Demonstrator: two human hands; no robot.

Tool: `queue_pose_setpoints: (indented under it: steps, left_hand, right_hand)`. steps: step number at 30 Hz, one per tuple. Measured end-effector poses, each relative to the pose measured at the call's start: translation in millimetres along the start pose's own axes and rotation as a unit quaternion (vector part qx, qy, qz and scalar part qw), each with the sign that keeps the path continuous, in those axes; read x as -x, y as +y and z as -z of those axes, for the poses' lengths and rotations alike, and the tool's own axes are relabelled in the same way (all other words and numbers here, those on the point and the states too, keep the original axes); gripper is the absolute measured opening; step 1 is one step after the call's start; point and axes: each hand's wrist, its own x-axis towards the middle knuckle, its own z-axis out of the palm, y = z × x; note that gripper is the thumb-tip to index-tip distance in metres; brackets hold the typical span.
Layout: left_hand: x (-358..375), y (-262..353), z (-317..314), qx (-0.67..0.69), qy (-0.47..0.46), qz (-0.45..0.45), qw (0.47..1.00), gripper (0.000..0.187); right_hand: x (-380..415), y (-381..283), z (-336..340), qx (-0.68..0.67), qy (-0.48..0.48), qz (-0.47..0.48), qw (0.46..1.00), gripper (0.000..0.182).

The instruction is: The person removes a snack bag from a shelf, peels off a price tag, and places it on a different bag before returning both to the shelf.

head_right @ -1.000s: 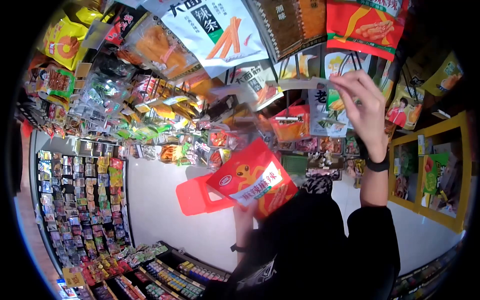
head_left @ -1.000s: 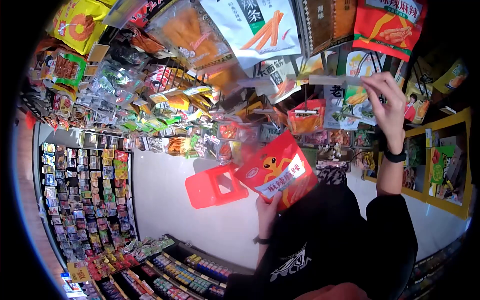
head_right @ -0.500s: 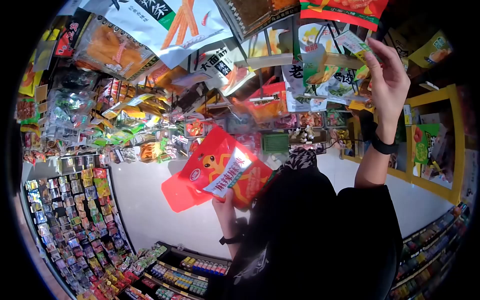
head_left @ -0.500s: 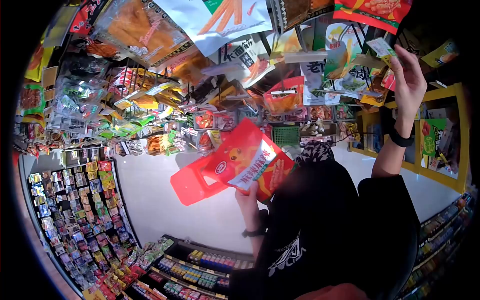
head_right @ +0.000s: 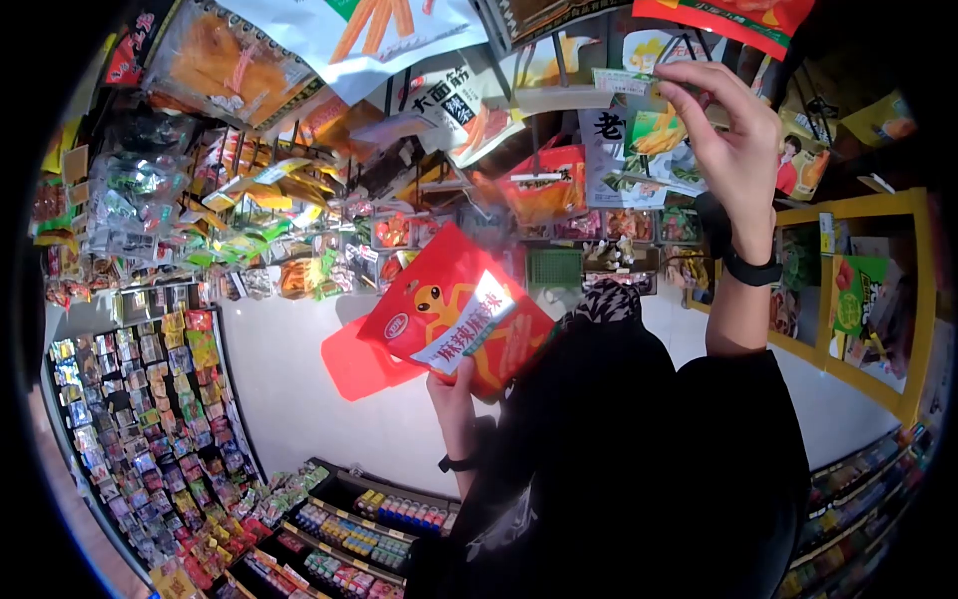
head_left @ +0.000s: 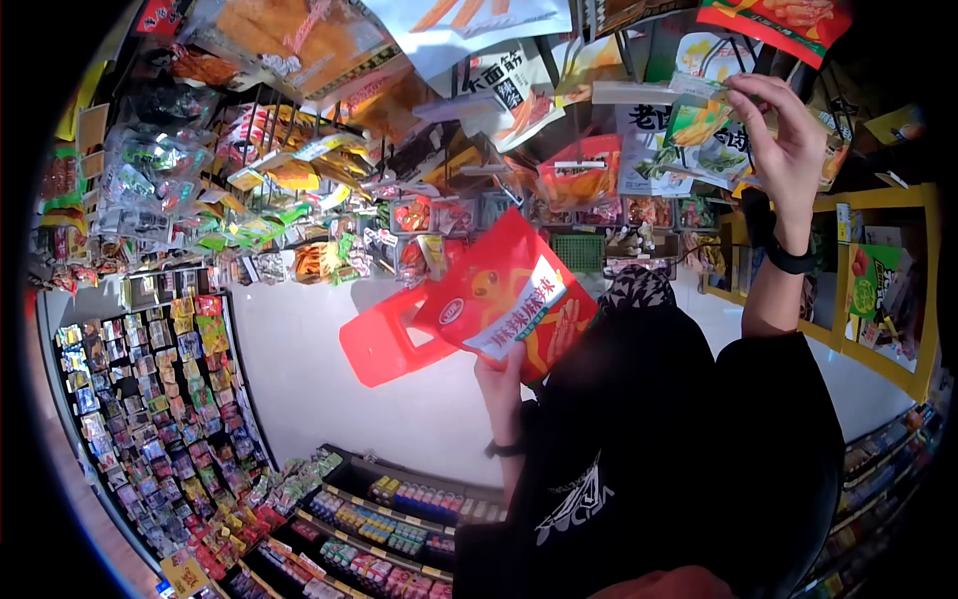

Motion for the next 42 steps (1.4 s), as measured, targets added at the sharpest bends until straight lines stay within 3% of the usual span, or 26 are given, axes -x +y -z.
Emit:
queue_pose_setpoints:
  steps: [11, 24, 30, 33, 42]
  left_hand:
    - [10, -17, 9, -0.001, 0.055, 0.008, 0.998, 0.024]
    - [0, -7, 2, 0.010, 0.026, 0.023, 0.999, 0.030]
    - [0, -4, 2, -0.003, 0.019, 0.025, 1.000, 0.030]
    - [-1, -4, 3, -0.007, 0.023, 0.020, 1.000, 0.031]
    - [2, -6, 7, -0.009, 0.028, 0.023, 0.999, 0.032]
  right_hand:
    - [-7, 15, -13, -0.031, -0.008, 0.066, 0.997, 0.019]
    - [3, 21, 0, -0.026, 0.005, 0.066, 0.997, 0.019]
    - [5, 18, 1, 0.039, 0.009, 0.106, 0.994, 0.019]
    - [4, 20, -1, 0.000, 0.051, 0.109, 0.993, 0.019]
    - [6, 19, 2, 0.000, 0.045, 0.114, 0.992, 0.018]
